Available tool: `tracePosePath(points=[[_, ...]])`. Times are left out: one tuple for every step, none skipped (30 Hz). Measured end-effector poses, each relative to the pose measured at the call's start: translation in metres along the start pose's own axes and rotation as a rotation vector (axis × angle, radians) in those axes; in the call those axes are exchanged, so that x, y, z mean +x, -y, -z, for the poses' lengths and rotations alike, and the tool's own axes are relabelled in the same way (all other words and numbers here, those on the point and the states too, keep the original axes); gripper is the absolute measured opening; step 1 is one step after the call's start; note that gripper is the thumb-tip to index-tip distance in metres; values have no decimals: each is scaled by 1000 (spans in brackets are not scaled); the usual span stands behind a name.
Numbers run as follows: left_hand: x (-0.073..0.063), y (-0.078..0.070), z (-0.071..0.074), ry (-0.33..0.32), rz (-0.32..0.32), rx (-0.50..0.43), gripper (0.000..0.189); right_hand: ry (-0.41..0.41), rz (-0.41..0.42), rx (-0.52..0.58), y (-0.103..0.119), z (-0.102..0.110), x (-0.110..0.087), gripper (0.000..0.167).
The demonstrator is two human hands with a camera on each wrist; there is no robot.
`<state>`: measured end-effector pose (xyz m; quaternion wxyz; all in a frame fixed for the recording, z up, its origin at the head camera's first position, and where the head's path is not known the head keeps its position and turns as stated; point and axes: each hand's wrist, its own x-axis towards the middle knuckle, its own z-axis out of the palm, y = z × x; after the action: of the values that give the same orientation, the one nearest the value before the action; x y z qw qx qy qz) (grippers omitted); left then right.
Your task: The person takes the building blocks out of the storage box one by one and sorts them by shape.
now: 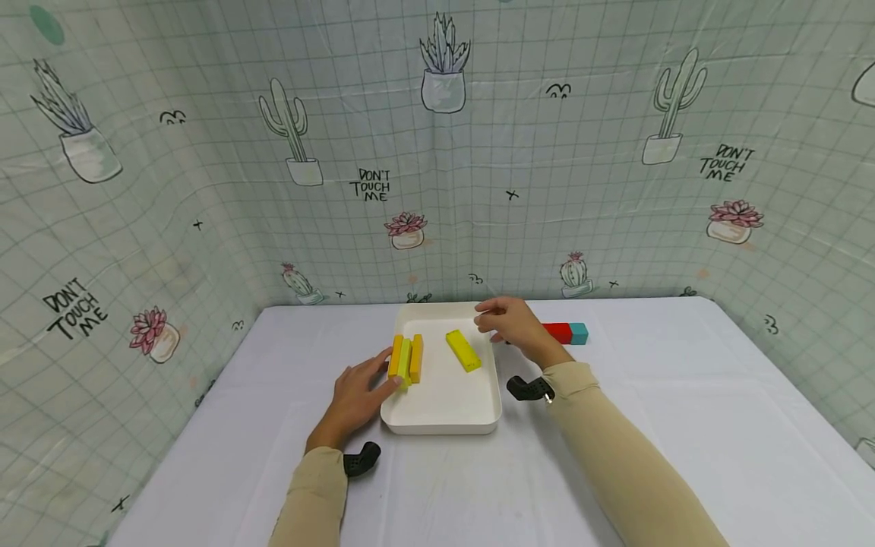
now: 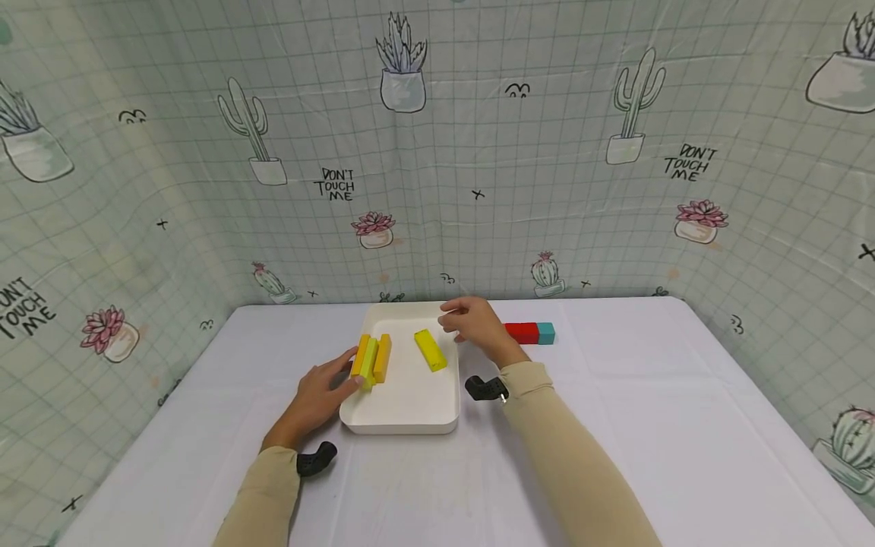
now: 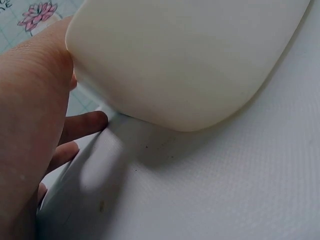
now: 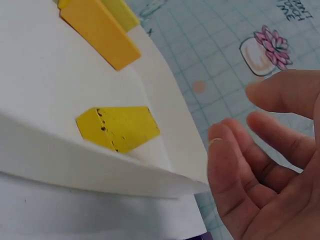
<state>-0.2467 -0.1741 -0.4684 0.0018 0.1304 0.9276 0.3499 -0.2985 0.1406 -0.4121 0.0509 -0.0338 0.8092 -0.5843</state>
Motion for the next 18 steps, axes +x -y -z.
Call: tracePosePath(points=[[0,0,0,1,2,1,67,13,-7,-11,1,-2,1,43],[0,0,0,2,6,2,67,24,-15,-18,3,-4,3,43],[0,0,1,2,9,1,67,37,-19,-31,4,-6,4,43],[0,0,1,3,11,2,67,44,-22,-46,5,-8,4,42],[0,-1,1,3,11,2,67,50,-24,-64,7,-10,5,42],[0,-1,1,2,11,0,67,51,-26,-83,8,-12,5,41],[0,-1,1,1,9,0,67,51,-28,-106,9,-14,6,41],[0,-1,1,0,8,-4,66,49,-29,-130,9,-16,6,40],[0,-1,1,-1,5,-6,66,48,-27,-155,10,-18,7,40],[0,-1,1,-1,4,-3,66,47,-25,-182,10,-19,7,39],[0,-2,1,-2,4,-2,65,45,-22,-209,11,-20,7,39],[0,-2,1,-3,5,1,65,45,-18,-232,11,-22,7,39],[0,-2,1,-6,1,7,65,44,-12,-256,12,-23,7,38],[-1,-2,1,-9,0,11,65,47,-8,-281,13,-24,7,38],[-1,-2,0,-11,-1,17,65,50,-1,-309,14,-25,6,37],[-1,-3,0,-13,0,23,65,53,6,-343,15,-26,6,37],[-1,-3,0,-15,1,24,65,56,13,-377,16,-27,6,36],[-1,-3,0,-16,0,25,65,64,21,-408,17,-28,6,36]])
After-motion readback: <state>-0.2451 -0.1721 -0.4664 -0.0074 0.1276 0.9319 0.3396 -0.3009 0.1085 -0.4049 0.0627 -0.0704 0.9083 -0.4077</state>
